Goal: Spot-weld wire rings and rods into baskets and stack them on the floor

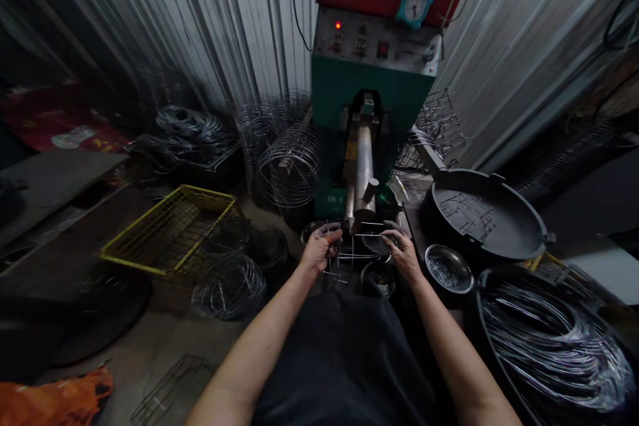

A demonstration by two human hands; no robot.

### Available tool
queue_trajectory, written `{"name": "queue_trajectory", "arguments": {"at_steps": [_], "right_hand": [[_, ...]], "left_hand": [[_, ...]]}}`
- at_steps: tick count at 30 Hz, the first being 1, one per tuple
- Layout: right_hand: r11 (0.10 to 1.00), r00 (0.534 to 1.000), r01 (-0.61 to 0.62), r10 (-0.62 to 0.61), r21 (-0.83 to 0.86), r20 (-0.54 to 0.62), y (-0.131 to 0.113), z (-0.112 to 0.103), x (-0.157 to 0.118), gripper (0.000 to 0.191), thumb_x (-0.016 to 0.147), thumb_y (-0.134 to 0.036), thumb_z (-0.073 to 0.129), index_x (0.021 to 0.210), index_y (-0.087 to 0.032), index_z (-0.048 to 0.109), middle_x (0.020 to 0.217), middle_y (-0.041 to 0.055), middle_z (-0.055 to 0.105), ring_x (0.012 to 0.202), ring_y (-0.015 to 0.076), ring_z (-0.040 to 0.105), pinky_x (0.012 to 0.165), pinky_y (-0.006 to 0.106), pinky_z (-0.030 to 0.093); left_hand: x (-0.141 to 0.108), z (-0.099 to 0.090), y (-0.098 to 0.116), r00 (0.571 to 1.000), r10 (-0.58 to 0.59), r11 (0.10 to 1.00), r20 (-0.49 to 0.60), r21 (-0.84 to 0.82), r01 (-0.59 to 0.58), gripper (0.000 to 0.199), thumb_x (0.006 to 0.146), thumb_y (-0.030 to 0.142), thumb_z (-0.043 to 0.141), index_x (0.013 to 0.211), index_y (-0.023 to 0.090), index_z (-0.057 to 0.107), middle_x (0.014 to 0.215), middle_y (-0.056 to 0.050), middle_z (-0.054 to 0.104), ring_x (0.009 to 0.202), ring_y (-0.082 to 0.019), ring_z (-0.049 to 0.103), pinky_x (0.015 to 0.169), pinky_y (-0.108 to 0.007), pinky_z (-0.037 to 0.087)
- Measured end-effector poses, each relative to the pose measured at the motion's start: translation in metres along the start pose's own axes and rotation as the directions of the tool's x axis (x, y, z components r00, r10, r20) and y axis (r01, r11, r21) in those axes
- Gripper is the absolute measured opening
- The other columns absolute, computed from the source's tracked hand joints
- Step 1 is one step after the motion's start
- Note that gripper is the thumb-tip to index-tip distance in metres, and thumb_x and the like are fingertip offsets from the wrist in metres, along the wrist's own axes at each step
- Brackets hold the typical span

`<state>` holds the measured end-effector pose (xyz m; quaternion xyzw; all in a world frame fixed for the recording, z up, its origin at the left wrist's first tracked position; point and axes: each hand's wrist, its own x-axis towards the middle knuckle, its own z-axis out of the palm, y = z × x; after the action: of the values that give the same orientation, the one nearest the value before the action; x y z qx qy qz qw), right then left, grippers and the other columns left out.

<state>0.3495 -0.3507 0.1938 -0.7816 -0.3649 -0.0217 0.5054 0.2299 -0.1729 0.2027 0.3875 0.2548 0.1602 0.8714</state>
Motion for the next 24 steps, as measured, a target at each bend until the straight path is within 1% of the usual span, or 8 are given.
{"name": "queue_trajectory", "arguments": {"at_steps": [4,7,13,19,24], "right_hand": [[0.999,0.999,-0.048,0.048,-0.004,0.016,-0.0033,-0.0015,-0.0010,0.018,0.077,-0.038,0.053,0.079,-0.023,0.063,0.113,0.0057,0.054,0.110,0.0221,0.043,0.095,0.042,0.029],[0.998,0.998,-0.059,0.059,-0.003,0.024,-0.0048,-0.0027,-0.0007,0.019,0.076,-0.039,0.053,0.079,-0.023,0.063,0.113,0.0054,0.054,0.110,0.0222,0.043,0.095,0.041,0.029],[0.999,0.999,-0.044,0.044,-0.006,0.028,-0.0029,-0.0023,0.0003,0.019,0.077,-0.038,0.053,0.080,-0.023,0.063,0.112,0.0059,0.055,0.109,0.0217,0.043,0.094,0.040,0.030],[1.000,1.000,-0.029,0.029,-0.011,0.011,-0.0034,-0.0005,-0.0002,0.020,0.077,-0.039,0.053,0.079,-0.022,0.063,0.111,0.0064,0.055,0.109,0.0218,0.043,0.094,0.040,0.030],[0.999,0.999,-0.034,0.034,0.000,-0.001,-0.0017,0.0013,-0.0032,0.018,0.077,-0.038,0.053,0.079,-0.023,0.062,0.110,0.0052,0.054,0.108,0.0215,0.043,0.095,0.040,0.031]], "left_hand": [[0.0009,-0.0007,0.0006,1.000,-0.004,1.000,0.006,0.006,0.004,0.047,0.043,0.023,0.078,0.083,0.012,0.058,0.054,0.003,0.053,0.043,-0.006,0.048,0.032,-0.012,0.020],[0.0019,-0.0015,0.0007,1.000,0.005,1.000,0.024,0.015,-0.006,0.046,0.044,0.024,0.078,0.084,0.013,0.058,0.054,0.003,0.054,0.042,-0.006,0.048,0.031,-0.012,0.020],[0.0022,-0.0022,0.0002,1.000,0.020,1.000,0.011,0.023,-0.021,0.045,0.046,0.024,0.077,0.086,0.013,0.058,0.056,0.002,0.054,0.045,-0.006,0.050,0.031,-0.012,0.021],[0.0017,-0.0006,0.0024,1.000,0.017,1.000,0.010,0.021,-0.017,0.046,0.045,0.023,0.078,0.086,0.013,0.058,0.056,0.002,0.054,0.044,-0.006,0.050,0.031,-0.012,0.020],[0.0016,-0.0019,0.0021,0.999,-0.022,1.000,0.024,0.000,0.022,0.041,0.046,0.020,0.077,0.082,0.012,0.058,0.052,0.003,0.053,0.041,-0.005,0.047,0.030,-0.012,0.020]]}}
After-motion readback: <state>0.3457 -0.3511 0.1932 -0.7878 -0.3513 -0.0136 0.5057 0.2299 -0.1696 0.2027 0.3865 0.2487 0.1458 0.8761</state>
